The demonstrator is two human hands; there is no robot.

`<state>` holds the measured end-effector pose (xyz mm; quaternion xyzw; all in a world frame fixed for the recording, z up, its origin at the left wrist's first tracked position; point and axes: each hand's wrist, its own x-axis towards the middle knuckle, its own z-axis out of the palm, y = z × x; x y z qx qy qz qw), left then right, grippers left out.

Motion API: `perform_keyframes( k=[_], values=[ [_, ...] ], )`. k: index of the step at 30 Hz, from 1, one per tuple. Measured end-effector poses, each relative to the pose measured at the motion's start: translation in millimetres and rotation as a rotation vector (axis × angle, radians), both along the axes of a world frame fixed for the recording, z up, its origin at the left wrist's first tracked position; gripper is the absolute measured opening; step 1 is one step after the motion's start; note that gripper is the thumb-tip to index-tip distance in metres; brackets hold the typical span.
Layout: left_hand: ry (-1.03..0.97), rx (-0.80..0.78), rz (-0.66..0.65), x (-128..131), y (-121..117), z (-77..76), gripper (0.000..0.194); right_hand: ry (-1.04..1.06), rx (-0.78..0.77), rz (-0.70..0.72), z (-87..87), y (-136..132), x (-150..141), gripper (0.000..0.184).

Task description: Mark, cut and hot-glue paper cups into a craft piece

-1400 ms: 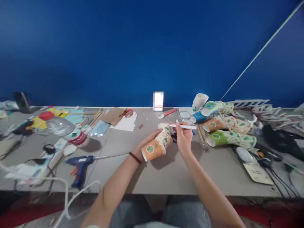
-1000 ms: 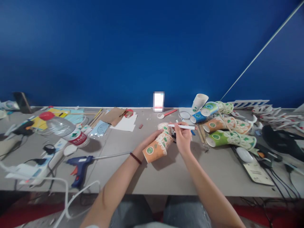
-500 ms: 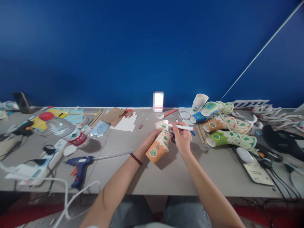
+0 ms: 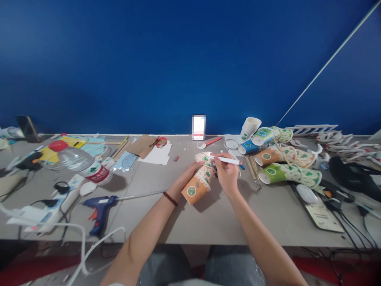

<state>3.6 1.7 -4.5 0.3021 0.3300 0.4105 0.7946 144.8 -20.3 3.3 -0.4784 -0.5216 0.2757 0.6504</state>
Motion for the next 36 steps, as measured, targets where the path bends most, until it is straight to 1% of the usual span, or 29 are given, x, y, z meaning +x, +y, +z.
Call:
perform_keyframes(
  k=[6,14,21,26,30,36],
  values=[
    [-0.002,-0.012,0.003,0.3,-3.2,4.4,0.042,-0.019,0.001,0.000,-2.2,1.0,1.0,0.023],
    [0.035,0.006,0.002,0.8,-0.8,3.5,0.041,-0.056,-0.005,-0.034,-1.8,0.7,1.8,0.025],
    [0.017,-0.038,0.008,1.3,-1.9,4.4,0.043,-0.097,0.014,-0.063,-4.6,3.1,3.2,0.024],
    [0.033,-0.034,0.008,0.8,-0.7,2.9,0.039,-0.078,-0.004,-0.055,-5.9,3.4,2.5,0.026],
    [0.040,-0.056,0.008,-0.2,-1.7,4.2,0.039,-0.061,-0.007,-0.047,-7.0,3.5,2.1,0.026],
    [0.030,-0.065,-0.007,-0.5,-2.5,5.2,0.040,-0.094,0.004,-0.080,-5.2,3.1,3.1,0.026]
  ],
)
